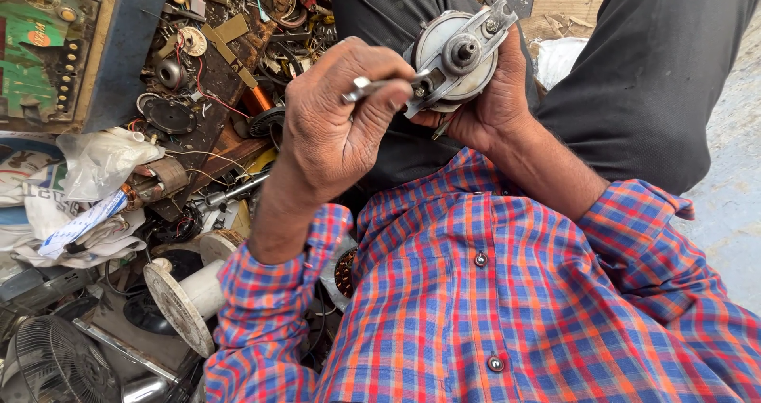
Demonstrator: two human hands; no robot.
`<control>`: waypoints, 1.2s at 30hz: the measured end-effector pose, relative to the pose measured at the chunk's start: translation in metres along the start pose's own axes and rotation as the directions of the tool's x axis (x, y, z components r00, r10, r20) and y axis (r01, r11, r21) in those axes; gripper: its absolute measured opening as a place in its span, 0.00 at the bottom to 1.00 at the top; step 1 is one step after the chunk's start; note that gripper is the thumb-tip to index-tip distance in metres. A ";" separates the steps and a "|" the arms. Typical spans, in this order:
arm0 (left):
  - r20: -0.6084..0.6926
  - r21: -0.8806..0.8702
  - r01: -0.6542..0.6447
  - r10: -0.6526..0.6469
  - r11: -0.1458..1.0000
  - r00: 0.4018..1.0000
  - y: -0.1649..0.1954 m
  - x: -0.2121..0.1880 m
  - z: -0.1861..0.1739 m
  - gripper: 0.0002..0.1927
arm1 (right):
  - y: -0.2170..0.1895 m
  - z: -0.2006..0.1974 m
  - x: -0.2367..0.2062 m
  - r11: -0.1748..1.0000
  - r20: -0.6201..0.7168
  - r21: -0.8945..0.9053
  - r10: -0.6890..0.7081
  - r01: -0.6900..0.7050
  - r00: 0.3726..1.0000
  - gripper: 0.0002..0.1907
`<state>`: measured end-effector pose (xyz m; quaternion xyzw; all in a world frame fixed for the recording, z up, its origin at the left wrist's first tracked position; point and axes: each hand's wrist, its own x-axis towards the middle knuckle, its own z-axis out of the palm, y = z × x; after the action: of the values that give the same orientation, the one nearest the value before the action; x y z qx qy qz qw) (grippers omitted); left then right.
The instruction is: The person sits on the ground holding a small electric motor in their lap and uses a spanner to loosen and tighten bolts on the motor's mounting bracket, repositioning the motor between turns and reaching to a nearby workbench for parts.
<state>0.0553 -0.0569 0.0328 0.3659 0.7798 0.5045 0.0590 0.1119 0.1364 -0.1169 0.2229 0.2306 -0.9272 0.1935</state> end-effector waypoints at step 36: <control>0.452 -0.020 -0.143 0.137 0.989 0.881 -0.007 0.049 -0.031 0.08 | 0.000 -0.003 -0.003 1.000 -0.005 0.026 -0.003 0.003 1.000 0.56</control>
<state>0.0017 -0.0505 0.0555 0.5289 0.7196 0.4032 0.1998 0.1157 0.1389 -0.1181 0.2271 0.2193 -0.9299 0.1889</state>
